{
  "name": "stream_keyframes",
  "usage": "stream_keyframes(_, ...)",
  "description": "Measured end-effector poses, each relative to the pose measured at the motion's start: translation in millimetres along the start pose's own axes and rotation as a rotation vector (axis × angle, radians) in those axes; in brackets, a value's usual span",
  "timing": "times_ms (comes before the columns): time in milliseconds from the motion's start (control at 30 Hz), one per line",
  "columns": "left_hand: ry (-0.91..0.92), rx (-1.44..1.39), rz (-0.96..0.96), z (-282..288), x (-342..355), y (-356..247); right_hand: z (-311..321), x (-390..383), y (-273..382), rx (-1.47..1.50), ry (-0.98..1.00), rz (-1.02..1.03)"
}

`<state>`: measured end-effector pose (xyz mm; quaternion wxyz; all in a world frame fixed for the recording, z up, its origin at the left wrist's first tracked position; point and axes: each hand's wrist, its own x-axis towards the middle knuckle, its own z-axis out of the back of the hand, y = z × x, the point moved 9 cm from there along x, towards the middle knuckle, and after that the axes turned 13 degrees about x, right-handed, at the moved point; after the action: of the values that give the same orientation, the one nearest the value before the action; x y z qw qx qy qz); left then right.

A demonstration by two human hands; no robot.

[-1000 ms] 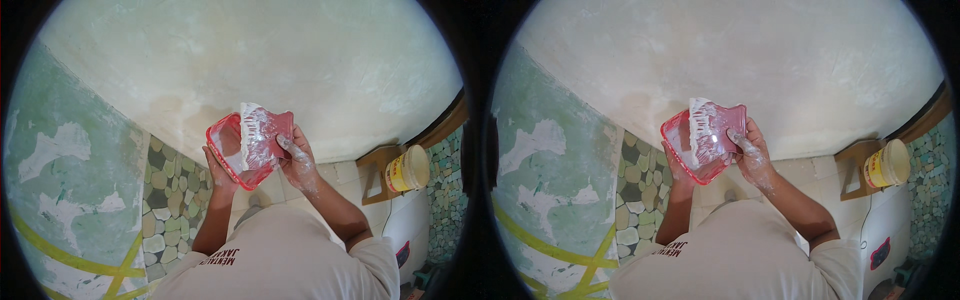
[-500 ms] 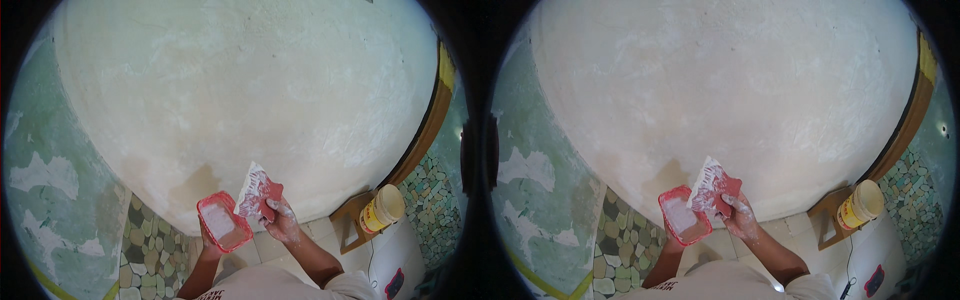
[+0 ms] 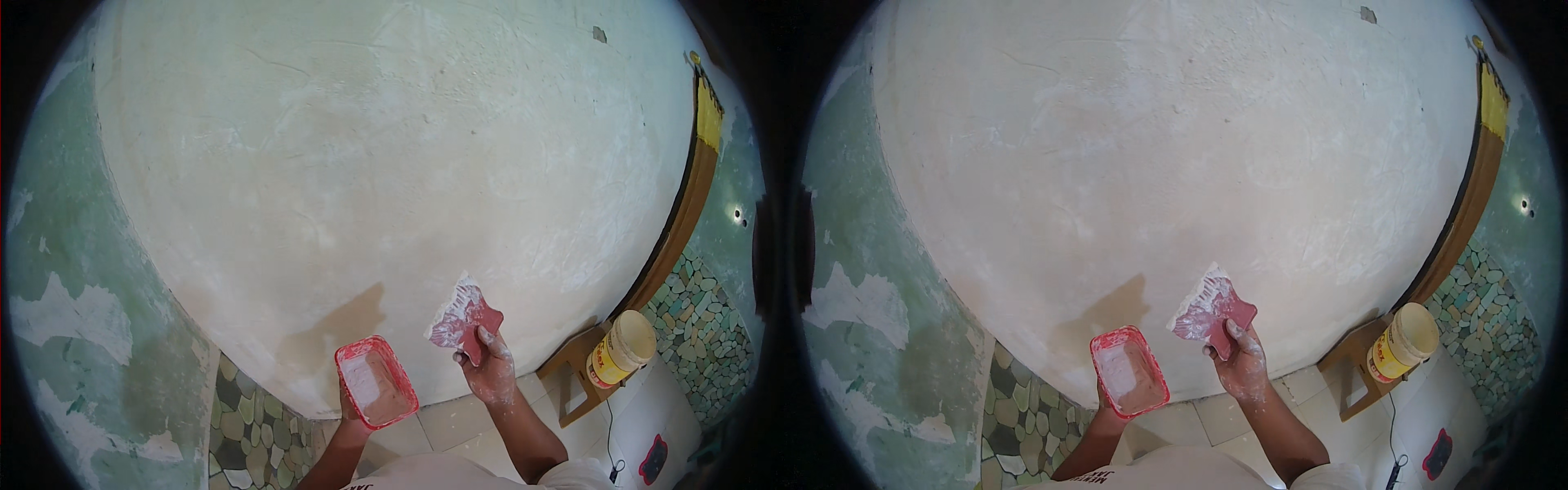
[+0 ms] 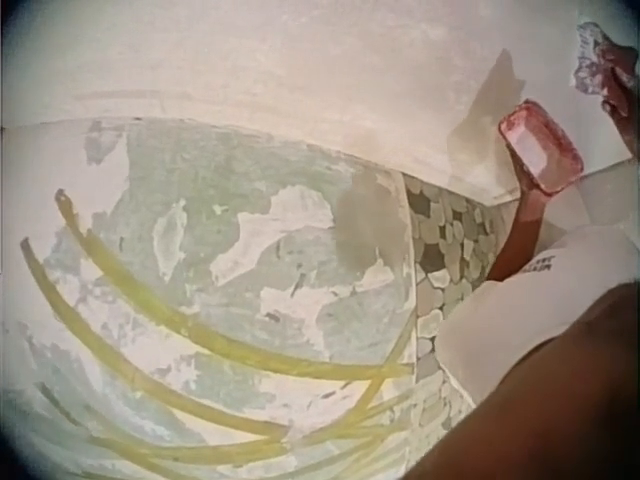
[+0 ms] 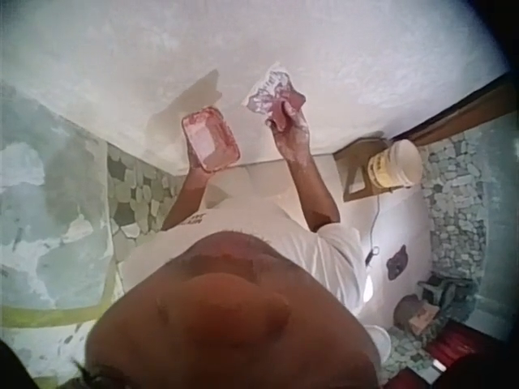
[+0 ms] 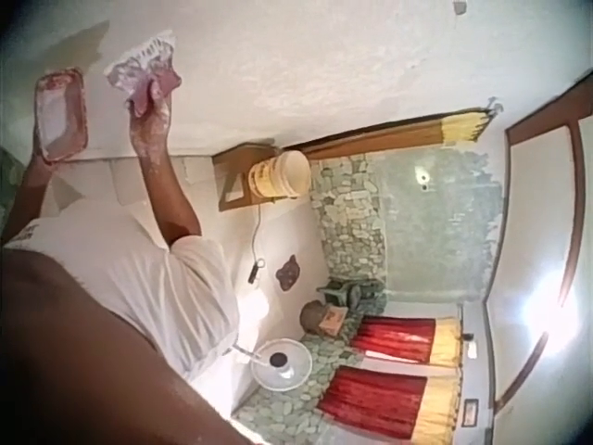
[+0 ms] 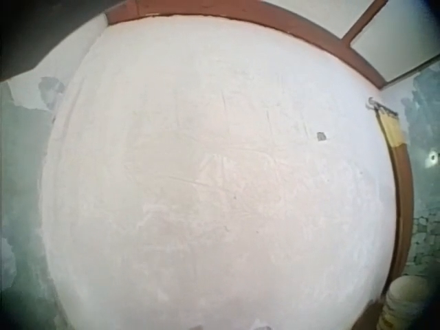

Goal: Applying white putty to a wall using a plastic scraper.

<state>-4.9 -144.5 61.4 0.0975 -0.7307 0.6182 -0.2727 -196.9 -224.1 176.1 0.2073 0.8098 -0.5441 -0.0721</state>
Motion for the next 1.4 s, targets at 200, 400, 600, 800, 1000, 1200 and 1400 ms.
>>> stream_keyframes(200,-0.008,-0.083,0.009,22.6,-15.1,-49.7,-45.7,34.3,-10.3,-0.006,0.036,0.094)
stream_keyframes(400,-0.102,0.024,-0.036,82.6,-28.0,-89.4,-161.7,82.9,57.1,-0.296,0.226,0.606)
stream_keyframes(600,-0.081,-0.25,-0.002,118.6,-26.8,-111.6,-310.0,117.4,86.4,-1.086,0.414,1.682)
stream_keyframes(800,-0.09,0.083,-0.009,108.3,-35.5,-147.4,-365.4,139.2,-9.1,-1.806,0.217,1.942)
stream_keyframes(1000,-0.171,-0.027,-0.023,156.2,-38.5,-160.7,-341.4,126.0,-56.9,-1.843,0.353,1.721)
stream_keyframes(1200,-0.084,0.088,-0.007,142.9,-39.7,-164.3,-355.9,103.1,-30.1,-1.865,0.413,1.755)
stream_keyframes(1400,-0.189,0.105,0.023,140.1,-48.7,-164.1,-359.6,126.4,35.3,-1.719,0.102,1.814)
